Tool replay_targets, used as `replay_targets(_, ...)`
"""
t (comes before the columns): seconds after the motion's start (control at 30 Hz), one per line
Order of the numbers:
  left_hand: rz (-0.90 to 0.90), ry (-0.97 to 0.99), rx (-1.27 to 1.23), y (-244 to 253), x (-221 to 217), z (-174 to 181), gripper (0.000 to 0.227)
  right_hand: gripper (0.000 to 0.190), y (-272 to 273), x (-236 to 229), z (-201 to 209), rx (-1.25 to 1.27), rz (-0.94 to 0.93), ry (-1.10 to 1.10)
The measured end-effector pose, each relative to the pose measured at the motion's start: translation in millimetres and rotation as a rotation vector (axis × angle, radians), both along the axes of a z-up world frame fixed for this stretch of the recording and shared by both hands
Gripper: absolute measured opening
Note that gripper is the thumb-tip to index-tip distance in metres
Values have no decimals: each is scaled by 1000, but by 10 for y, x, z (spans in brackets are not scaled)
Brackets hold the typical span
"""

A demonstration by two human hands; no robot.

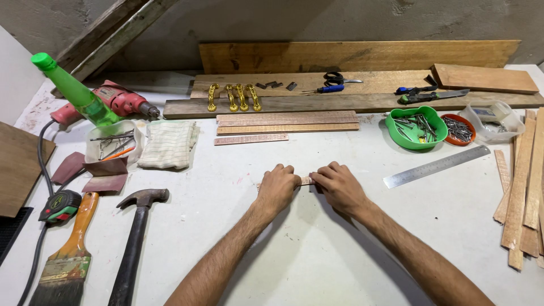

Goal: Sanding, measuring, and preparing thin strips of wood at a workshop workbench.

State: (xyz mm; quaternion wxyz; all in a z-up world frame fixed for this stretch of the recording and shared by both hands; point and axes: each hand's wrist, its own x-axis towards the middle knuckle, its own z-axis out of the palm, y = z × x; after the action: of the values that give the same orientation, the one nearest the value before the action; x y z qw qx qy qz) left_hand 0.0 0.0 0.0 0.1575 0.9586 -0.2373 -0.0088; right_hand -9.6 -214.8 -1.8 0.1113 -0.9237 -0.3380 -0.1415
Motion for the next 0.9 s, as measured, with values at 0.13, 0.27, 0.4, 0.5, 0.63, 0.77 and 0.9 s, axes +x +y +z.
replay_targets(0.13, 5, -54, -40, 2, 18, -142, 13, 25, 181, 68, -51, -10, 3, 61)
replay_targets(0.27, -10, -69, -88, 39, 94, -357, 15, 27, 172, 95, -72, 27, -9, 120)
replay_targets(0.4, -12, -56, -123, 291, 30, -168, 14, 22, 220, 59, 70, 3, -51, 165)
replay_targets(0.5, 80, 54, -91, 583, -150, 159, 13, 21, 239, 41, 122, -8, -49, 156)
replay_targets(0.63, 65, 39, -212, 803, -120, 82, 12, 22, 251, 67, 81, -28, -57, 159)
replay_targets(0.77, 125, 124, -257, 814, -124, 144, 15, 23, 364, 105, -32, -40, -3, 120)
replay_targets(0.9, 206, 127, -388, 806, -210, 207, 26, 23, 659, 135, -94, -12, 104, 84)
